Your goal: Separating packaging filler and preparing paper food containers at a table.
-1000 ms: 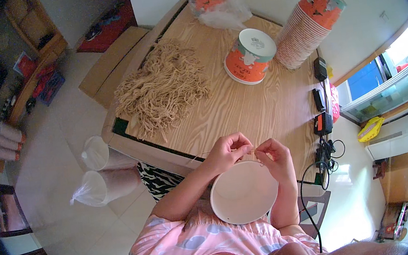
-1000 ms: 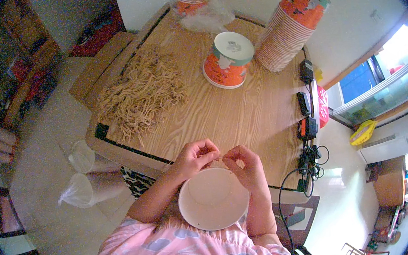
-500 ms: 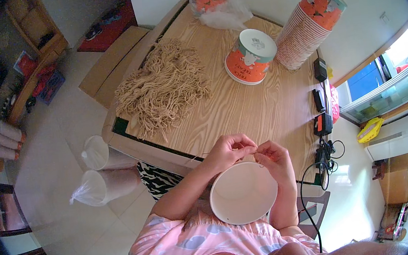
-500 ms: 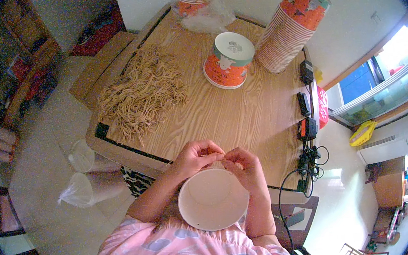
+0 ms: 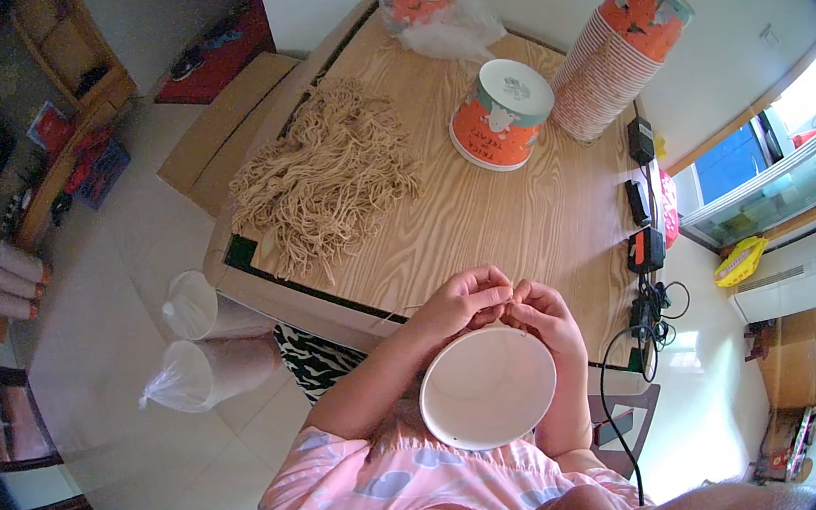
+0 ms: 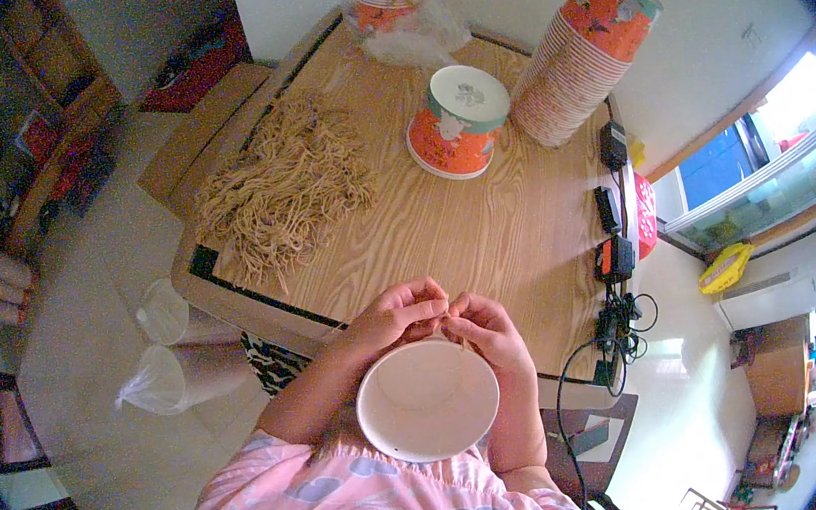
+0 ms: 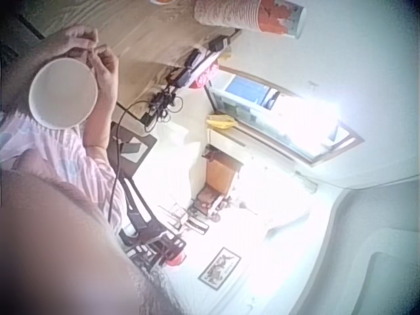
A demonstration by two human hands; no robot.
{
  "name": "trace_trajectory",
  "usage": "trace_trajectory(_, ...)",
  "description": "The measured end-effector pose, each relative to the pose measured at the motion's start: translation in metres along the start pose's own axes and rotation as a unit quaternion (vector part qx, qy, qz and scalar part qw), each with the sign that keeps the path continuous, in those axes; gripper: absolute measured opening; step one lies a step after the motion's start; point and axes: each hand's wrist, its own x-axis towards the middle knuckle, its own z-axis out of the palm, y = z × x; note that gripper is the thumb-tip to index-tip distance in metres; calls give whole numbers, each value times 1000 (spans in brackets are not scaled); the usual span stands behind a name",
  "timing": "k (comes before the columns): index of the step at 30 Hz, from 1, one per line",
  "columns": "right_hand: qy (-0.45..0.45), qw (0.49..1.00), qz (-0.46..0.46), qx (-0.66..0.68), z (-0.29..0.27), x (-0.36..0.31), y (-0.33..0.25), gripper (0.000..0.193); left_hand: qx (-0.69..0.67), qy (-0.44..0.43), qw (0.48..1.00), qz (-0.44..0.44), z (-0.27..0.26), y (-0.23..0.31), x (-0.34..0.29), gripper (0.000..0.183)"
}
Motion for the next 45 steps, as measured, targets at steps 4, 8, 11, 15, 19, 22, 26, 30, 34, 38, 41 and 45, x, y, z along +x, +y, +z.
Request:
trace_trajectory(4,-21,1000,-13,3,-5,2,5,6,20,7,1000,22,5,2,-1,11)
trace_trajectory(8,-29,999,-14,-15,-8,3,5,6,61,11,998,31,1,2,-1,10)
trace_trajectory(11,-26,999,-17,-16,-7,4,5,6,-9,8,1000,4,1,3,0,9)
trace_trajectory(15,-59,996,-54,42,-2,5,10,8,-112,0,993,-22,5,1,-1,10)
trace_trajectory(19,-91,989,-92,78,0,9,15,11,-146,8,989,-16,12,4,-4,13)
trace_trajectory(22,-70,991,-94,66,-8,12,26,15,-156,17,988,-1,15,4,-6,13)
trace_trajectory(26,-99,984,-100,113,-8,14,30,17,-170,25,985,6,16,1,-7,13)
trace_trajectory(30,-105,981,-91,132,-5,14,28,16,-172,26,985,4,15,1,-8,12)
trace_trajectory(34,-74,990,-43,114,-4,11,19,12,-47,51,996,52,10,4,-6,11)
trace_trajectory(38,-55,998,-10,8,-6,12,9,9,88,77,988,102,4,6,-2,8)
trace_trajectory(41,-27,999,-23,-14,-5,16,5,10,102,81,983,126,7,6,1,8)
trace_trajectory(45,2,996,-38,-77,-4,18,2,10,141,99,974,145,5,0,4,8)
